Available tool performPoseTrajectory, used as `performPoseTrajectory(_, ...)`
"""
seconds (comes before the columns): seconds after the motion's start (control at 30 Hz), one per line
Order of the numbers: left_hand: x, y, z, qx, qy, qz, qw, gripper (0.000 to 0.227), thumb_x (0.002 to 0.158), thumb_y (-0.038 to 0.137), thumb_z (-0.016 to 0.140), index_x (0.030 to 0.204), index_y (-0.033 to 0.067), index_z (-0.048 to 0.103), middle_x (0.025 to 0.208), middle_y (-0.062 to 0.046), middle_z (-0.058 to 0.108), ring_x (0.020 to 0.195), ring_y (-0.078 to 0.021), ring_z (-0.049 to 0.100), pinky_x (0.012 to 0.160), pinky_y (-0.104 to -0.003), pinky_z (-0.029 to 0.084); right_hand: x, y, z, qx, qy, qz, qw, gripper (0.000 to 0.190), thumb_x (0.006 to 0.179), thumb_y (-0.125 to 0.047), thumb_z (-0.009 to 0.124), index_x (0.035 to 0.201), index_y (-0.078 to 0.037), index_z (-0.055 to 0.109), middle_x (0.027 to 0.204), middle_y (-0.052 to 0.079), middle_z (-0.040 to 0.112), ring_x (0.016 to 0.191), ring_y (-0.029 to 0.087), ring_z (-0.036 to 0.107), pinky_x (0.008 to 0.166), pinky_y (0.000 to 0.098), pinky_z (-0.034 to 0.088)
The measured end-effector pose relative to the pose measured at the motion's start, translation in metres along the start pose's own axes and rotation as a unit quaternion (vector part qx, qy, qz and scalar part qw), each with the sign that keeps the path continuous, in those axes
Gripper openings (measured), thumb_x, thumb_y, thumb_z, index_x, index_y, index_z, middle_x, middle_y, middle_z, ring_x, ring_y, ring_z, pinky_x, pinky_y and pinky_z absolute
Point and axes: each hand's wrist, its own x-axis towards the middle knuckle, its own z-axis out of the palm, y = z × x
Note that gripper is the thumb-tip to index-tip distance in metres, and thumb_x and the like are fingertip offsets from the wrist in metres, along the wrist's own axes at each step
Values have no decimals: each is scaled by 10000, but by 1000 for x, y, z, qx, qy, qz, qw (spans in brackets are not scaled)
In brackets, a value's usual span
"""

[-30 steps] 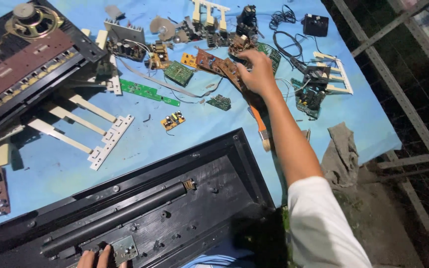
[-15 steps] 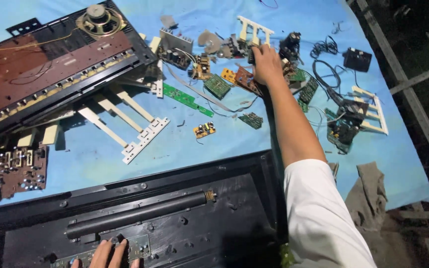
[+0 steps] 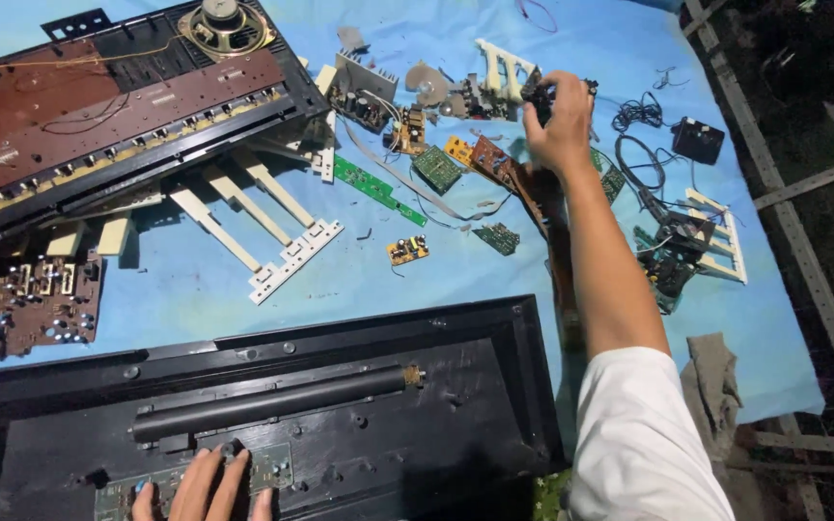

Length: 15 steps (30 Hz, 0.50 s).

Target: The person works on a black rectangular chassis, using a screwdriver to tighten screws on a cylindrical component. They then place several circuit boards into the chassis, aligning them with the internal structure.

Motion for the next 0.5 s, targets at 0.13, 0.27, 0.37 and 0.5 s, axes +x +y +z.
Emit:
performPoseTrajectory(0.13, -2, 0, 2, -11, 21, -4, 1000, 597, 724, 613, 633, 1278, 396, 687, 1456, 70, 630, 1422, -152, 573, 1329, -578, 244, -10, -33, -42, 55, 98, -41, 993, 273, 978, -148, 667, 1169, -61, 494, 1054, 134, 563, 952, 276, 535, 916, 429, 422)
performPoseTrajectory(0.27, -2, 2, -6, -41, 51, 11, 998, 569, 727, 565, 684, 1258, 364, 716, 1434, 48, 651, 1398, -173, 595, 1305, -601, 270, -27, -58, -79, 177, 148, 47, 972, 456, 1138, -336, 498, 1553, -205, 360, 1238, 97, 527, 1109, 258, 554, 951, 457, 535)
performPoseTrajectory(0.37, 0, 7, -12, -54, 72, 17, 996, 568, 721, 549, 703, 1247, 339, 732, 1424, 36, 666, 1389, -192, 612, 1296, -611, 288, -39, -79, -107, 265, 167, 60, 948, 333, 1124, -332, 480, 1406, -160, 522, 1219, 86, 488, 1072, 243, 464, 899, 426, 421)
performPoseTrajectory(0.5, -4, 7, -17, -64, 73, 17, 995, 552, 766, 567, 668, 1269, 346, 716, 1432, 37, 650, 1396, -216, 600, 1321, -613, 264, -61, -111, -144, 400, 100, 91, 907, 205, 1101, -203, 577, 1268, -105, 506, 1141, 134, 513, 1070, 283, 625, 999, 405, 622)
